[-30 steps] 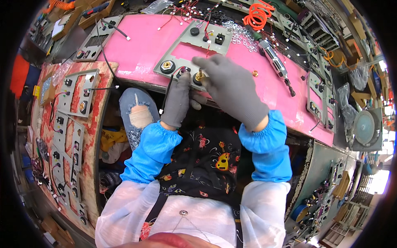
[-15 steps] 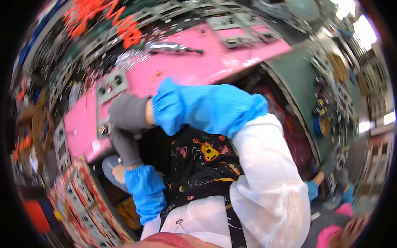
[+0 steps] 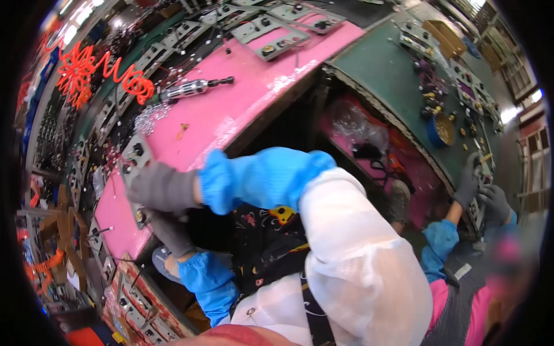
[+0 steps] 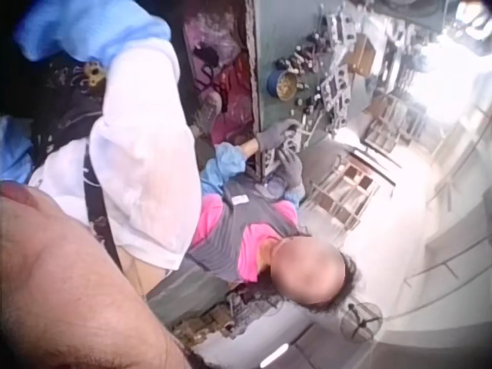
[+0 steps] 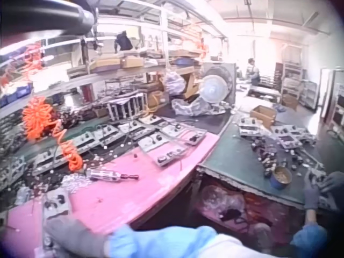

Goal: Assembling an electronics control panel by installing switches, wiring components, and using a pneumatic screwdriver.

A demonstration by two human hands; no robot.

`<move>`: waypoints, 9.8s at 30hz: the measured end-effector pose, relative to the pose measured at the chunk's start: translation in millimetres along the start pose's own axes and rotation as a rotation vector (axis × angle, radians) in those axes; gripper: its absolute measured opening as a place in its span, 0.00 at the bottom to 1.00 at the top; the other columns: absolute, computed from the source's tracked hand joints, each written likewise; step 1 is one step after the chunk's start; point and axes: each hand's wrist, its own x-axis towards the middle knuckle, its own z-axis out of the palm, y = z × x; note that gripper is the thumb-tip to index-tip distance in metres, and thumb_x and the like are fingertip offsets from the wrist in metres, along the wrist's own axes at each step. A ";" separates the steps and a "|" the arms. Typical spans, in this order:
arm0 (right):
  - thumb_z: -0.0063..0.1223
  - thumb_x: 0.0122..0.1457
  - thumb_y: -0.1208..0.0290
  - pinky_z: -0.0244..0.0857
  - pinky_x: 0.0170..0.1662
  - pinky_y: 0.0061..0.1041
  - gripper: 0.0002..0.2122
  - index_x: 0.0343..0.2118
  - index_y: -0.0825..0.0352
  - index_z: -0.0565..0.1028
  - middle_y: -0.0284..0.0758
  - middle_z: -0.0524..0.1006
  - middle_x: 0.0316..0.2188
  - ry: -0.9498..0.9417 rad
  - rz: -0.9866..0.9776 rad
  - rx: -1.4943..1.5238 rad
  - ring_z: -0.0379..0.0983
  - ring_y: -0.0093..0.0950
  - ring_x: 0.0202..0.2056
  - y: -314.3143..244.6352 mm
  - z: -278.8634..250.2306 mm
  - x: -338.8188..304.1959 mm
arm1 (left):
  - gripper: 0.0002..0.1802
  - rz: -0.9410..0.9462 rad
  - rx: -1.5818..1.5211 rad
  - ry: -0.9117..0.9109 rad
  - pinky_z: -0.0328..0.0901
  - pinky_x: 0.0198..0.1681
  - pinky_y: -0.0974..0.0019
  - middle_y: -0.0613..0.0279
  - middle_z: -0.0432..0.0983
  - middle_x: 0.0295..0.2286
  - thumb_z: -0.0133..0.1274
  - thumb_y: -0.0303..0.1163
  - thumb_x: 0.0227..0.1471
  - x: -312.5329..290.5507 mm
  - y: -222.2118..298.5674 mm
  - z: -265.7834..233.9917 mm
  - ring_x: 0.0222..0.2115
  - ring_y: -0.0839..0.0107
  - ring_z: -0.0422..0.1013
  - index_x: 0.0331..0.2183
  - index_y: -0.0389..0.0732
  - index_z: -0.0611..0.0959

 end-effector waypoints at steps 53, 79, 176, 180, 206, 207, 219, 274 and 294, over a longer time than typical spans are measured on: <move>0.47 0.58 0.71 0.66 0.50 0.38 0.13 0.45 0.66 0.77 0.49 0.76 0.45 -0.499 2.298 -1.062 0.73 0.43 0.49 -13.3 -647.7 -738.8 | 0.24 0.046 0.443 -0.311 0.61 0.53 0.64 0.51 0.71 0.46 0.47 0.34 0.59 105.1 24.5 -49.2 0.46 0.64 0.68 0.53 0.29 0.71; 0.51 0.56 0.67 0.65 0.47 0.42 0.10 0.39 0.62 0.77 0.45 0.77 0.43 0.161 1.923 -1.361 0.72 0.47 0.46 -37.3 -680.2 -679.9 | 0.31 0.139 0.471 -0.207 0.57 0.58 0.61 0.48 0.66 0.53 0.51 0.32 0.56 69.2 31.5 -34.4 0.53 0.60 0.65 0.58 0.31 0.64; 0.48 0.64 0.69 0.55 0.23 0.15 0.15 0.51 0.70 0.73 0.21 0.67 0.22 -0.596 0.866 1.128 0.59 0.10 0.21 -10.8 -89.8 -72.1 | 0.21 0.242 -0.774 0.412 0.72 0.41 0.64 0.53 0.72 0.36 0.42 0.48 0.61 -49.9 52.1 -77.0 0.36 0.64 0.73 0.36 0.37 0.72; 0.48 0.65 0.66 0.59 0.25 0.13 0.15 0.51 0.66 0.73 0.26 0.69 0.22 -0.160 1.214 1.515 0.61 0.12 0.21 -93.7 -43.5 -76.1 | 0.21 0.052 -0.724 0.739 0.68 0.45 0.61 0.54 0.71 0.38 0.43 0.47 0.61 -36.9 59.9 -14.5 0.43 0.63 0.69 0.39 0.35 0.73; 0.43 0.67 0.63 0.60 0.19 0.19 0.13 0.47 0.67 0.71 0.27 0.66 0.19 -0.277 1.285 1.801 0.64 0.15 0.19 -91.8 -53.5 -66.3 | 0.30 0.134 -0.518 0.795 0.70 0.37 0.62 0.55 0.70 0.34 0.47 0.59 0.57 -37.1 46.3 -13.3 0.34 0.64 0.71 0.36 0.36 0.72; 0.45 0.67 0.63 0.59 0.20 0.17 0.14 0.46 0.68 0.72 0.26 0.65 0.19 -0.503 1.298 1.574 0.63 0.14 0.19 -65.6 -61.8 -61.1 | 0.29 0.070 -0.551 0.725 0.71 0.36 0.63 0.54 0.71 0.35 0.46 0.58 0.58 -39.6 48.5 -27.2 0.35 0.64 0.72 0.34 0.37 0.71; 0.41 0.67 0.62 0.60 0.21 0.17 0.16 0.48 0.70 0.70 0.27 0.65 0.19 -0.425 1.316 1.549 0.58 0.14 0.16 -79.9 -61.6 -72.0 | 0.27 0.148 -0.530 0.658 0.69 0.36 0.66 0.55 0.71 0.31 0.45 0.55 0.60 -47.4 50.1 -20.0 0.32 0.70 0.70 0.30 0.37 0.71; 0.40 0.68 0.57 0.52 0.14 0.20 0.19 0.58 0.61 0.62 0.27 0.58 0.16 0.243 1.267 1.976 0.55 0.17 0.12 -144.9 -52.1 -52.1 | 0.18 0.163 -0.771 0.708 0.72 0.40 0.65 0.56 0.69 0.36 0.40 0.46 0.64 -10.5 104.4 -2.9 0.36 0.67 0.71 0.34 0.39 0.68; 0.51 0.59 0.64 0.69 0.32 0.38 0.15 0.49 0.58 0.74 0.39 0.76 0.24 -0.311 0.926 -0.142 0.74 0.42 0.30 114.8 -74.1 -129.4 | 0.19 0.144 0.614 0.351 0.70 0.37 0.64 0.56 0.77 0.33 0.51 0.41 0.58 87.8 17.4 -89.7 0.33 0.64 0.76 0.46 0.38 0.79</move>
